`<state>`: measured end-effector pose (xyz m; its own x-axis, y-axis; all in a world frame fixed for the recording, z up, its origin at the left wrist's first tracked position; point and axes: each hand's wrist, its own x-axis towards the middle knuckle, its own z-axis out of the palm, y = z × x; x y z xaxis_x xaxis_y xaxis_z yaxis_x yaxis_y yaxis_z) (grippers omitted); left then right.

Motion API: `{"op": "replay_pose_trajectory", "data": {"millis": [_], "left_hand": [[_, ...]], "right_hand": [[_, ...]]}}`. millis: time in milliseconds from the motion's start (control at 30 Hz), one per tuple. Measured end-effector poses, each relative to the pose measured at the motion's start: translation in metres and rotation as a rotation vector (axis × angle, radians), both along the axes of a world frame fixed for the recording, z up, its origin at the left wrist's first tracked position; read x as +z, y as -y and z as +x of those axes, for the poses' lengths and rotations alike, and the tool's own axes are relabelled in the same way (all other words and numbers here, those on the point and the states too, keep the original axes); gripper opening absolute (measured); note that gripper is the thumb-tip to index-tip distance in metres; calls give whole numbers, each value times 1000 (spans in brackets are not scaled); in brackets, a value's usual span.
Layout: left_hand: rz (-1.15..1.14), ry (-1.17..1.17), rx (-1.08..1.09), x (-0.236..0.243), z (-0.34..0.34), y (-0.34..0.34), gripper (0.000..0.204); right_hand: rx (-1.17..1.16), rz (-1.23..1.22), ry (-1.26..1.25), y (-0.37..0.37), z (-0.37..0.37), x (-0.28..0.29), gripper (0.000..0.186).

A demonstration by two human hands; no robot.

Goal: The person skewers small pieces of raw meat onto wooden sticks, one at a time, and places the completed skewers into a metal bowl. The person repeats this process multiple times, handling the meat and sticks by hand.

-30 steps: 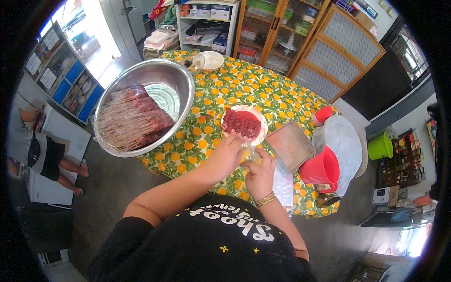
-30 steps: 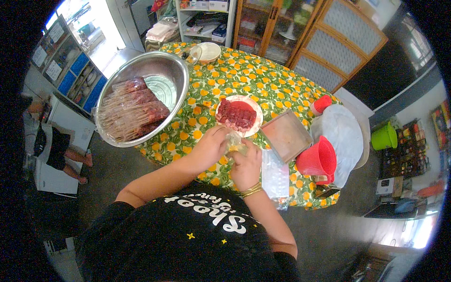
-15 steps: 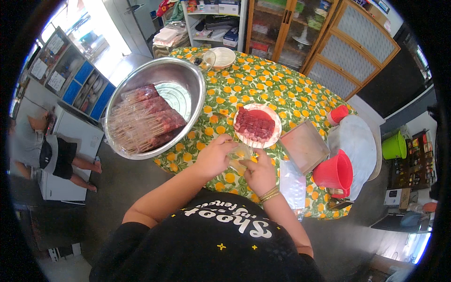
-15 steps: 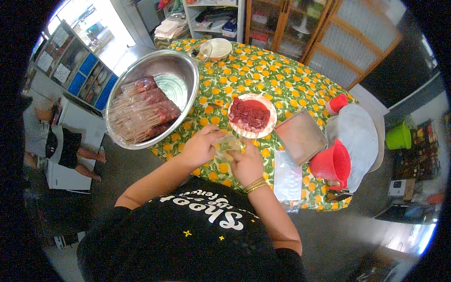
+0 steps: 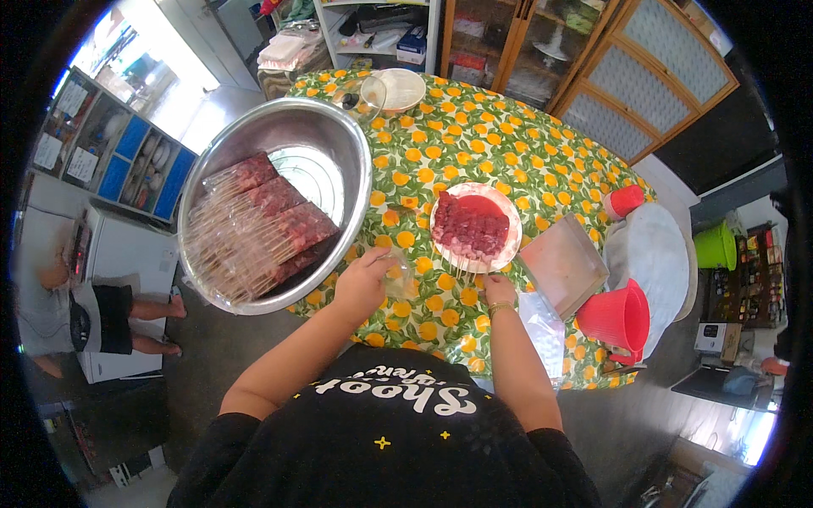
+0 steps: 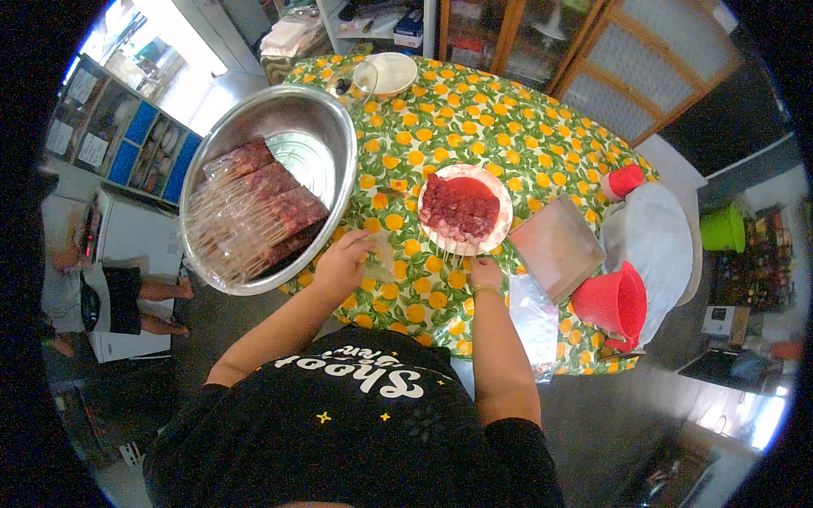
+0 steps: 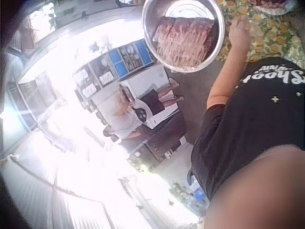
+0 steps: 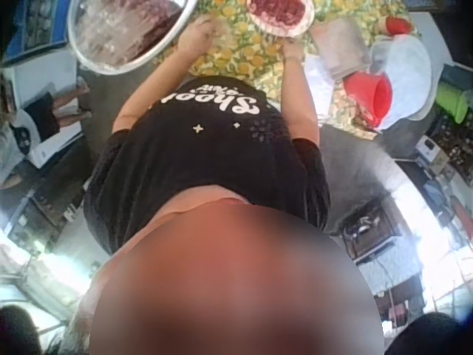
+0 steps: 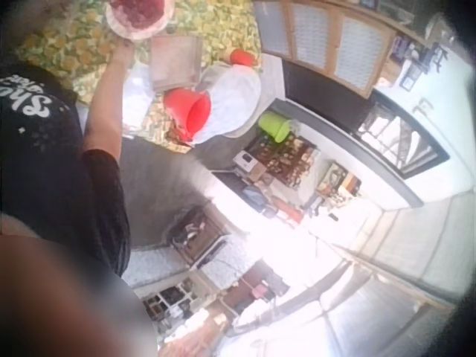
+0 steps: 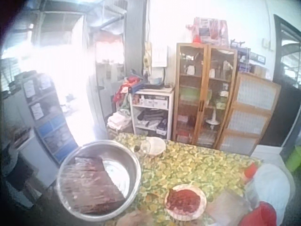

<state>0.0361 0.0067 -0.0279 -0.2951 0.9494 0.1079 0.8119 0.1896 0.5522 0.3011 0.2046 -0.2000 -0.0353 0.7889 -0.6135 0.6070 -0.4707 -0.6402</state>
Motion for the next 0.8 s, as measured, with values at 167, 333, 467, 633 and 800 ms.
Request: {"op": "replay_pose_trajectory", "data": {"millis": [167,333,467,633,800], "left_hand": [[-88,-35,-36,-26,-8,-3,58],[-97,-58,-12,-37,-10,-5,57],[-77,-35,11,-39,-11,-9,54],[-19,16,-11,-44,-16,-13,52],[3,42,-8,-44,-14,-10,53]], "right_hand": [[-367,-236,-429,-2,-6,-10,15],[-540,-374,-637,-5,2,-4,9],[-577,-407,-696,-9,5,2,10],[-631,-321,-688,-8,5,0,3],[-716,-321,-745,-13,6,-7,7]]}}
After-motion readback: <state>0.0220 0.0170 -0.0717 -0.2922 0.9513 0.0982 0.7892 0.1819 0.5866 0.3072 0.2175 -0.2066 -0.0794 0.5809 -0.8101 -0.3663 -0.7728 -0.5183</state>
